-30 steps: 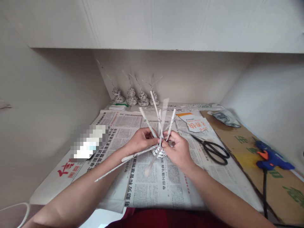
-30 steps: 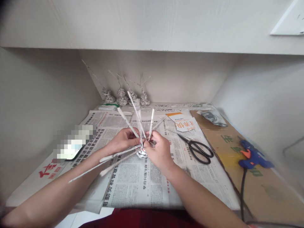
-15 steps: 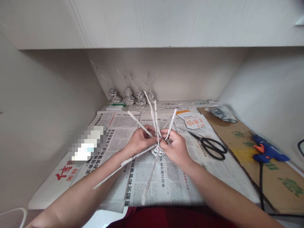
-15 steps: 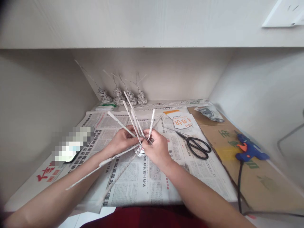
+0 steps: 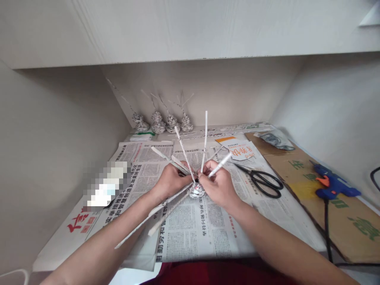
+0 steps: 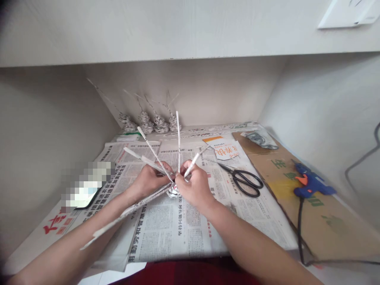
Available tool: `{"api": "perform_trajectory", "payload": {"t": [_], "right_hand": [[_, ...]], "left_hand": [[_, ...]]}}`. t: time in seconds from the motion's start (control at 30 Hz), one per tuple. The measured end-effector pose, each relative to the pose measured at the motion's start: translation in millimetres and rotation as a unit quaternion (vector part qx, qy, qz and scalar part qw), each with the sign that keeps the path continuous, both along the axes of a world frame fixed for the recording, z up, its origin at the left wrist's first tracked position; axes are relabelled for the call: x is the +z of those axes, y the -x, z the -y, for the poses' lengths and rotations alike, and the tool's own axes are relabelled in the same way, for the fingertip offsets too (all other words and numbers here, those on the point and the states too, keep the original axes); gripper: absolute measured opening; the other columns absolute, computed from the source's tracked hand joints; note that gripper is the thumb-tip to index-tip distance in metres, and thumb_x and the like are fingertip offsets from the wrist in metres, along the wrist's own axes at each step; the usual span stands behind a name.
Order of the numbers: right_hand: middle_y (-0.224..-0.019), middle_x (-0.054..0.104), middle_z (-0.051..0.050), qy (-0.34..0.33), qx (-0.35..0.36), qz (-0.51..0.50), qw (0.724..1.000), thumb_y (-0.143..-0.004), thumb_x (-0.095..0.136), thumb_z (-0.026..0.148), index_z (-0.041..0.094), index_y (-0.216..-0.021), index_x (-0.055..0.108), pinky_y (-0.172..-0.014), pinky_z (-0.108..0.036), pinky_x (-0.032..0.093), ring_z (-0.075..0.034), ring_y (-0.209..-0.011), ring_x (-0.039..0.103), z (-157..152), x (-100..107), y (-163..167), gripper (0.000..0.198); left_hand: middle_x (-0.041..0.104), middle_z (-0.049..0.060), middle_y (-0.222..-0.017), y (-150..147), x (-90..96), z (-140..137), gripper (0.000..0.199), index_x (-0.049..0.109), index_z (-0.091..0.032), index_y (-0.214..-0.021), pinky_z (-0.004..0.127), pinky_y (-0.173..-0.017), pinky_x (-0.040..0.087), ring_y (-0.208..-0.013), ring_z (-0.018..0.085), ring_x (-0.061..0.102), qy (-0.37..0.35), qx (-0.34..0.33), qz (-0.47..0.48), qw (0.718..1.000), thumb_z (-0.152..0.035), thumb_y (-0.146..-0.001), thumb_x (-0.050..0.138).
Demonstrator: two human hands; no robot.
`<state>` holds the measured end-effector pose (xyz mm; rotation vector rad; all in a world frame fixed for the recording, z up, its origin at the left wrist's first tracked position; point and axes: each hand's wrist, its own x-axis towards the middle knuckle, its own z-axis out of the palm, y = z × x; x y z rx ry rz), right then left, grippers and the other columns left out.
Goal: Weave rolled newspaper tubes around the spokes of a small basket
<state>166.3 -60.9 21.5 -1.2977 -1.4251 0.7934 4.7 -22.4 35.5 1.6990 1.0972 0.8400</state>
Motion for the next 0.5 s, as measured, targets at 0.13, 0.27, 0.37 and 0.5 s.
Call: {"api": "perform_trajectory", "payload": {"t": [0.13,0.27,0.37,0.5], "right_hand": [[-0.070,0.061,0.002,0.007,0.018,0.012,1.000,-0.075,0.056,0.019,0.023,-0.080,0.058,-0.055,-0.024,0.043,-0.015,-0.063,0.057,-2,2,-4,0.007],[-0.088,0.068,-0.001,0.023,-0.002,0.084,0.996,-0.069,0.059,0.017,0.025,-0.087,0.065,-0.074,-0.031,0.048,-0.020,-0.084,0.062,-7,5,-14,0.021],[-0.097,0.070,-0.004,0.060,0.016,0.114,0.992,-0.070,0.065,0.023,0.026,-0.092,0.067,-0.081,-0.037,0.048,-0.024,-0.092,0.064,-9,4,-20,0.023],[-0.099,0.072,-0.006,0.099,0.055,0.087,0.990,-0.069,0.074,0.039,0.027,-0.106,0.068,-0.080,-0.039,0.051,-0.026,-0.092,0.066,-14,-3,-23,0.039]], "left_hand": [[0.068,0.002,-0.070,-1,-0.8,0,0.015,0.065,-0.014,-0.073,0.024,-0.061,0.048,-0.066,0.015,0.062,-0.028,0.006,-0.002,1.000,-0.025,-0.068,0.074],[0.069,0.003,-0.073,-1,-5.4,-1,0.014,0.065,-0.014,-0.073,0.025,-0.063,0.049,-0.068,0.016,0.064,-0.037,-0.006,0.004,0.999,-0.026,-0.070,0.073],[0.069,0.003,-0.072,-1,-6.3,-2,0.013,0.064,-0.014,-0.072,0.025,-0.062,0.049,-0.067,0.015,0.063,-0.042,-0.007,0.005,0.999,-0.024,-0.070,0.072],[0.068,0.002,-0.071,-1,-5.6,-1,0.008,0.064,-0.014,-0.072,0.025,-0.064,0.048,-0.068,0.015,0.063,-0.046,-0.010,0.004,0.999,-0.019,-0.070,0.071]]}}
